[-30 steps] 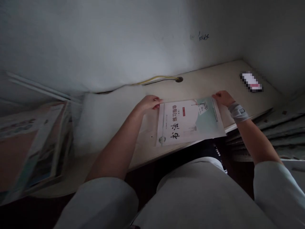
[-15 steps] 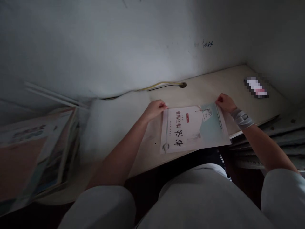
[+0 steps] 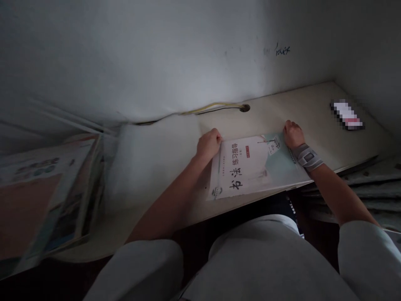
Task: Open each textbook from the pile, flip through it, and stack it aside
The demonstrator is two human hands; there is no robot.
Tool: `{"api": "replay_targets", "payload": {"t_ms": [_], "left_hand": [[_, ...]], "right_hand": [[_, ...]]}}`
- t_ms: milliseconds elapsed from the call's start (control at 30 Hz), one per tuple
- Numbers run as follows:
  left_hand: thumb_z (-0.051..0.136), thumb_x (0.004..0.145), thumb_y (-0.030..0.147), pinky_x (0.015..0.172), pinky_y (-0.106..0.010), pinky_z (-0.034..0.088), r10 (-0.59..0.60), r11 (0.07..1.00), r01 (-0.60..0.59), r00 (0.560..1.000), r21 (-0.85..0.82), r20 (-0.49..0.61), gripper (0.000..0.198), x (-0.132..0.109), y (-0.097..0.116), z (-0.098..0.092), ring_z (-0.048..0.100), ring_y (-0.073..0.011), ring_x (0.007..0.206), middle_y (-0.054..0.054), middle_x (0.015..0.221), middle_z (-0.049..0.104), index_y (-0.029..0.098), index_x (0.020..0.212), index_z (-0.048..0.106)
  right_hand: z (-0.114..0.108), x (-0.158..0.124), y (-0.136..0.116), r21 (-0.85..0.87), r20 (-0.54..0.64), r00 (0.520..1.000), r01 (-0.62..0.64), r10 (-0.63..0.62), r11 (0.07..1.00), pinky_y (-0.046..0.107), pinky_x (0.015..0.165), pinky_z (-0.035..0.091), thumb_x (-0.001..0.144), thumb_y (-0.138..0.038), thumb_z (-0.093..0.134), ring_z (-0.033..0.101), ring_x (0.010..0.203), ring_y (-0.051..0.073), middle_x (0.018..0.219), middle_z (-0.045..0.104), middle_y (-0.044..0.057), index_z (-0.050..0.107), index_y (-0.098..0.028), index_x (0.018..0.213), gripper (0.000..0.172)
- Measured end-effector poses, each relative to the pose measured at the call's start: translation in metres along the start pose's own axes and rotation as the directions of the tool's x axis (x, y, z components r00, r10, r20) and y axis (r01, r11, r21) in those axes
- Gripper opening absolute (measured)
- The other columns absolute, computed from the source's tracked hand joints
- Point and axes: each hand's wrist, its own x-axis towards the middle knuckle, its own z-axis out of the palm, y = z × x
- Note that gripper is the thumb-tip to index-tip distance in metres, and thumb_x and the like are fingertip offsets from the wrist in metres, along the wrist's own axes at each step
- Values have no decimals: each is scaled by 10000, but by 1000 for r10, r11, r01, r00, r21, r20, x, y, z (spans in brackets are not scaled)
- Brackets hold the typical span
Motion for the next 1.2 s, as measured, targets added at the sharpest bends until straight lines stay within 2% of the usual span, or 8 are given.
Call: {"api": "replay_targets", "payload": {"t_ms": [233, 367, 467, 700, 900, 1033, 1133, 1200], "left_hand": [[390, 922, 185, 1025, -443, 370, 191, 977, -178, 974, 115, -118, 442, -42, 15, -9, 456, -315, 1267, -225, 1358, 488, 80, 1351, 413], [350, 947, 471, 1125, -557, 189, 583, 808, -585, 811, 69, 47, 587, -96, 69, -2, 240, -341, 1413, -175, 1500, 355, 131, 1426, 354], [295, 865, 688, 1117, -611, 161, 678, 727, -687, 715, -8, 175, 791, -125, 91, 13, 163, -372, 1433, -157, 1544, 273, 163, 1456, 322], [264, 884, 673, 1128, -617, 132, 580, 803, -595, 793, 30, 185, 757, -111, 77, 29, 164, -374, 1432, -103, 1558, 256, 200, 1474, 300], [264, 907, 631, 1121, -625, 135, 623, 771, -635, 767, 44, 155, 721, -122, 82, 30, 190, -382, 1422, -109, 1550, 279, 175, 1463, 317], [325, 914, 592, 1119, -583, 200, 646, 759, -651, 749, -18, 146, 675, -112, 76, 26, 254, -346, 1408, -129, 1527, 326, 172, 1443, 343], [404, 938, 406, 1087, -435, 328, 483, 875, -481, 875, -52, 45, 523, -76, 49, 10, 396, -273, 1335, -169, 1450, 434, 124, 1378, 422], [459, 909, 304, 1045, -392, 376, 208, 975, -214, 974, -65, -88, 447, -47, 20, -4, 482, -263, 1250, -190, 1343, 528, 96, 1303, 494]], "right_hand": [[-2, -9, 7, 64, -49, 998, 34, -31, 997, 408, 820, 452, 807, -184, 421, 585, 907, 270, 997, 623, 156, 550, -136, 1118, 340], [-1, -9, 0, 11, -28, 1000, -3, 4, 1000, 417, 840, 449, 828, -148, 369, 587, 932, 275, 1030, 619, 157, 559, -144, 1143, 368], [-2, -3, -11, -9, 6, 997, -79, 79, 997, 401, 835, 453, 858, -139, 355, 602, 924, 263, 1117, 585, 166, 552, -143, 1191, 387], [-11, 31, -16, 60, 105, 985, -142, 136, 988, 357, 788, 470, 850, -331, 555, 614, 883, 245, 992, 634, 135, 565, -122, 1190, 399], [-16, 49, 8, 338, 335, 939, -194, 75, 921, 302, 673, 445, 762, -334, 643, 558, 668, 164, 655, 602, 48, 635, -145, 723, 194], [-17, 45, 15, 492, 373, 917, -323, 140, 808, 268, 545, 416, 680, -264, 712, 498, 550, 119, 623, 576, 2, 628, -159, 774, 164], [-21, 42, 18, 554, 463, 881, -376, 101, 743, 259, 495, 392, 640, -279, 748, 474, 513, 111, 603, 575, -8, 656, -160, 805, 223], [-24, 39, 19, 586, 487, 873, -343, 20, 734, 275, 516, 423, 638, -331, 749, 500, 535, 126, 607, 598, 6, 676, -168, 756, 214]]}}
